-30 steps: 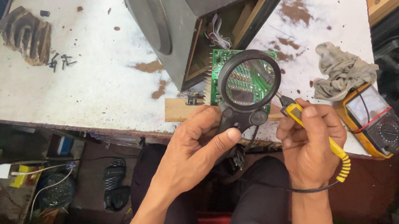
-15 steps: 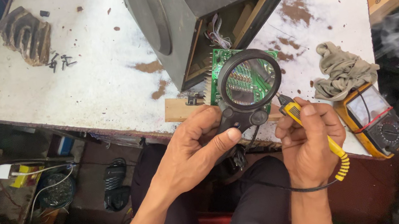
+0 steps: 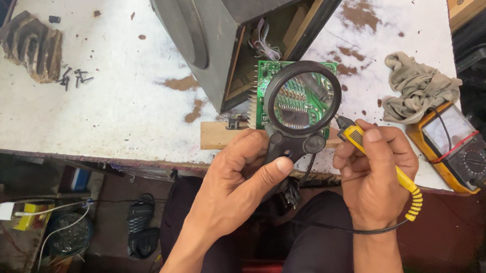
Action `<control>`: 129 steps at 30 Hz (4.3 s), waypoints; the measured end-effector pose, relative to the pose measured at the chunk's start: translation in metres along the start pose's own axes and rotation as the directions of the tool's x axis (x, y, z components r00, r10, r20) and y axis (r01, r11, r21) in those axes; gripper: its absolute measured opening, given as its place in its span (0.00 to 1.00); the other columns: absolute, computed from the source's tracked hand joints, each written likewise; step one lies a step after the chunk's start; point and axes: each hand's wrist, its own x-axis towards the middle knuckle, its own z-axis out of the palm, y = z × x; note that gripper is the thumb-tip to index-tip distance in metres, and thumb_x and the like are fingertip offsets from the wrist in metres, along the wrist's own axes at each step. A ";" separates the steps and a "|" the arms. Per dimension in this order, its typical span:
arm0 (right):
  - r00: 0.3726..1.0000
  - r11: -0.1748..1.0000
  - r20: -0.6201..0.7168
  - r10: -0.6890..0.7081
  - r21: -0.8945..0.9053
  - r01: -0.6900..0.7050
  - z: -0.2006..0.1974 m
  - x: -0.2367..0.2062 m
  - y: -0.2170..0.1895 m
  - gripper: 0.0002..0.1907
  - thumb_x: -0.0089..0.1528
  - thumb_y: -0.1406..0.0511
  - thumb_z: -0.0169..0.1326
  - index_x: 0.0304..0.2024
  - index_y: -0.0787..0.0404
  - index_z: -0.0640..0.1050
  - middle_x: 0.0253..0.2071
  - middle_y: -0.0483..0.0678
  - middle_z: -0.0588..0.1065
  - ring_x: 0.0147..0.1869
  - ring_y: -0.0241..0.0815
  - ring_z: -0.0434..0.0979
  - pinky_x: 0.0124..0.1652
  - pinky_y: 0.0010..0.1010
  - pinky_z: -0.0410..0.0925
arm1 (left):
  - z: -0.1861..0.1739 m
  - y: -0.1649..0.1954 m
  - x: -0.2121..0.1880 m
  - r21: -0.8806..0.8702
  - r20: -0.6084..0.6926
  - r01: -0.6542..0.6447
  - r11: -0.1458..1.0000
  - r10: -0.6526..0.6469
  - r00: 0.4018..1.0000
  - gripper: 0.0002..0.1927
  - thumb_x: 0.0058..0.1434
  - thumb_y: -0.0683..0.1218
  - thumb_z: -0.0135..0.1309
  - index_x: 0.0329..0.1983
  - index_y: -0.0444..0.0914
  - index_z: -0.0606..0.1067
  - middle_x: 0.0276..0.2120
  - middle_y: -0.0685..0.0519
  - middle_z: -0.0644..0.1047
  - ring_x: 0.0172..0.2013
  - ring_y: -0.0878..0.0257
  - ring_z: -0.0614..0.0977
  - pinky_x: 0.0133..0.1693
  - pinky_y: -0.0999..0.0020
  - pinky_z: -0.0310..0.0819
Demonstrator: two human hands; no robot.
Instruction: The person holds a magnifying glass over a green circuit board and uses a yellow multimeter probe to touch various points on the board while viewing through the lens. The person moves the probe across different areas of the board throughout the clip.
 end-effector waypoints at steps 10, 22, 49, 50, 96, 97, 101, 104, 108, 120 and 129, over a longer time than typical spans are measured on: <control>1.000 1.000 0.000 -0.021 -0.022 0.021 0.000 0.001 -0.002 0.09 0.70 0.65 0.55 0.45 0.67 0.76 0.30 0.55 0.77 0.27 0.42 0.74 0.27 0.24 0.64 | 0.001 -0.001 0.000 -0.047 0.007 0.034 0.998 -0.034 0.999 0.13 0.67 0.48 0.59 0.37 0.34 0.71 0.33 0.61 0.63 0.31 0.76 0.65 0.30 0.76 0.62; 1.000 1.000 0.016 -0.012 -0.018 0.012 0.003 0.004 -0.003 0.10 0.70 0.64 0.56 0.46 0.67 0.76 0.31 0.56 0.77 0.28 0.42 0.75 0.28 0.24 0.65 | -0.001 -0.004 0.002 0.010 -0.003 -0.009 1.000 0.009 1.000 0.15 0.67 0.49 0.59 0.35 0.34 0.68 0.33 0.61 0.61 0.32 0.75 0.64 0.31 0.75 0.62; 0.968 0.967 0.043 -0.249 -0.051 0.251 -0.042 0.002 0.057 0.13 0.77 0.63 0.43 0.46 0.71 0.66 0.32 0.58 0.69 0.30 0.46 0.67 0.37 0.32 0.67 | -0.011 -0.010 -0.003 -0.089 -0.021 -0.038 0.995 0.036 0.999 0.17 0.69 0.50 0.58 0.50 0.33 0.74 0.38 0.57 0.75 0.41 0.72 0.74 0.43 0.74 0.71; 0.973 0.973 0.032 -0.228 -0.025 0.228 -0.042 0.002 0.055 0.14 0.77 0.63 0.43 0.46 0.71 0.67 0.33 0.57 0.69 0.31 0.46 0.67 0.38 0.32 0.68 | -0.014 -0.008 -0.006 -0.031 -0.026 -0.057 0.998 0.056 0.998 0.16 0.70 0.50 0.58 0.50 0.32 0.74 0.38 0.57 0.75 0.41 0.73 0.74 0.43 0.75 0.71; 0.994 0.970 -0.088 -0.070 0.228 0.089 -0.072 -0.034 0.010 0.14 0.75 0.56 0.53 0.52 0.61 0.73 0.32 0.51 0.72 0.30 0.41 0.66 0.32 0.27 0.61 | -0.026 -0.001 -0.027 0.331 0.076 -0.236 0.914 0.223 0.972 0.13 0.66 0.46 0.62 0.42 0.31 0.74 0.61 0.43 0.72 0.60 0.53 0.78 0.61 0.63 0.71; 0.993 0.967 -0.103 -0.054 0.241 0.078 -0.073 -0.034 0.010 0.14 0.75 0.57 0.53 0.51 0.61 0.72 0.32 0.52 0.72 0.30 0.42 0.66 0.32 0.27 0.61 | -0.026 -0.003 -0.027 0.320 0.072 -0.225 0.920 0.213 0.974 0.14 0.65 0.46 0.62 0.42 0.31 0.74 0.61 0.43 0.71 0.60 0.53 0.78 0.61 0.63 0.71; 0.989 0.964 -0.149 -0.018 0.258 0.057 -0.078 -0.038 0.008 0.14 0.73 0.58 0.54 0.50 0.61 0.72 0.30 0.53 0.71 0.29 0.42 0.66 0.32 0.29 0.62 | -0.026 -0.006 -0.029 0.297 0.073 -0.203 0.933 0.190 0.979 0.14 0.65 0.46 0.63 0.42 0.31 0.75 0.63 0.41 0.69 0.62 0.50 0.76 0.62 0.61 0.70; 0.992 0.969 -0.117 -0.051 0.234 0.078 -0.080 -0.043 0.006 0.13 0.74 0.58 0.53 0.50 0.61 0.72 0.32 0.53 0.71 0.30 0.42 0.65 0.31 0.28 0.61 | -0.026 -0.007 -0.030 0.298 0.077 -0.192 0.935 0.177 0.981 0.13 0.64 0.46 0.63 0.42 0.31 0.76 0.64 0.41 0.69 0.63 0.50 0.76 0.63 0.60 0.70; 0.992 0.977 -0.100 -0.071 0.192 0.090 -0.081 -0.046 0.002 0.12 0.74 0.59 0.53 0.50 0.62 0.72 0.31 0.54 0.71 0.29 0.44 0.65 0.32 0.31 0.63 | -0.023 -0.010 -0.030 0.228 0.084 -0.229 0.946 0.215 0.973 0.14 0.66 0.45 0.63 0.40 0.30 0.74 0.66 0.41 0.67 0.67 0.48 0.75 0.70 0.56 0.68; 0.994 0.990 -0.009 -0.105 0.091 0.105 -0.078 -0.053 0.000 0.12 0.73 0.64 0.53 0.46 0.69 0.72 0.30 0.59 0.73 0.27 0.47 0.70 0.27 0.29 0.63 | -0.021 -0.010 -0.030 0.243 0.081 -0.219 0.945 0.205 0.975 0.14 0.65 0.47 0.64 0.39 0.30 0.74 0.66 0.41 0.66 0.68 0.48 0.74 0.71 0.54 0.68; 0.998 0.997 0.023 0.056 0.055 -0.058 -0.057 -0.050 0.001 0.10 0.71 0.67 0.54 0.44 0.72 0.76 0.26 0.59 0.75 0.22 0.45 0.70 0.25 0.27 0.63 | -0.018 -0.005 -0.029 0.227 0.076 -0.216 0.950 0.203 0.976 0.15 0.66 0.47 0.63 0.43 0.29 0.76 0.66 0.41 0.66 0.67 0.49 0.75 0.71 0.55 0.68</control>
